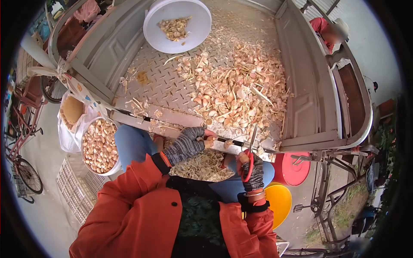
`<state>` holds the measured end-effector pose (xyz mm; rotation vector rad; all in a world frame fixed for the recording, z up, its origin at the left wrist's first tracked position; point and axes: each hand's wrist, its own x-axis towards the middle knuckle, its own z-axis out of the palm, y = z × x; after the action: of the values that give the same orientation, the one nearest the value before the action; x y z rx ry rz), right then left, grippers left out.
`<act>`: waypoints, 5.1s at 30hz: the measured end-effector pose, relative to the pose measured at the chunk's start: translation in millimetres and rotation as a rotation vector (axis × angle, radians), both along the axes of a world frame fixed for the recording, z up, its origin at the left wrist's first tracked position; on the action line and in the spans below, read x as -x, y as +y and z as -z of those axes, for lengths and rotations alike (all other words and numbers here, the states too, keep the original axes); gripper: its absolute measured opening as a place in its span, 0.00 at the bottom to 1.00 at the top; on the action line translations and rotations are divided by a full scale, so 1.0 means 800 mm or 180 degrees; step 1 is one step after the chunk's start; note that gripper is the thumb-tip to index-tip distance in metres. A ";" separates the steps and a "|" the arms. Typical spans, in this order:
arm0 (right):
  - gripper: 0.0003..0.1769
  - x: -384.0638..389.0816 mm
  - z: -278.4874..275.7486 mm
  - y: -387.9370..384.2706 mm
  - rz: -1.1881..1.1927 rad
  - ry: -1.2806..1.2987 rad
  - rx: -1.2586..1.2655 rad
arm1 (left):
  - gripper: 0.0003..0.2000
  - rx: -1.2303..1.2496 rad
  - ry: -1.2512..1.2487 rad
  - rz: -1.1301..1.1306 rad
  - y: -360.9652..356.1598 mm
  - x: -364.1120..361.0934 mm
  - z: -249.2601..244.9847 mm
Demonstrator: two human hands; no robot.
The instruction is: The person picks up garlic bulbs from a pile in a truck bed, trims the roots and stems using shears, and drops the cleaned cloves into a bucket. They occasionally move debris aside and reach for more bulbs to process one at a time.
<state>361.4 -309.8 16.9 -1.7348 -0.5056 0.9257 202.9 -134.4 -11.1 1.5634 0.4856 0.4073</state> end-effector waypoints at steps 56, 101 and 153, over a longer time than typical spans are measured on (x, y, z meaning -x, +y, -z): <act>0.16 -0.026 -0.013 0.097 -0.0776 -0.2655 0.0165 | 0.07 0.2975 -0.0798 -0.0432 0.013 -0.015 0.057; 0.08 0.008 -0.038 0.101 -0.0098 0.1145 -0.1018 | 0.19 -0.0493 -0.0667 -0.0222 -0.006 -0.016 -0.024; 0.12 0.050 -0.038 0.060 -0.0246 -0.0894 -0.0782 | 0.13 0.3550 -0.1324 -0.0692 -0.019 0.003 0.003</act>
<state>321.1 -262.2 47.3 -1.6350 -0.8395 0.6441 200.2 -149.3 -13.5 0.3347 0.4340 0.4887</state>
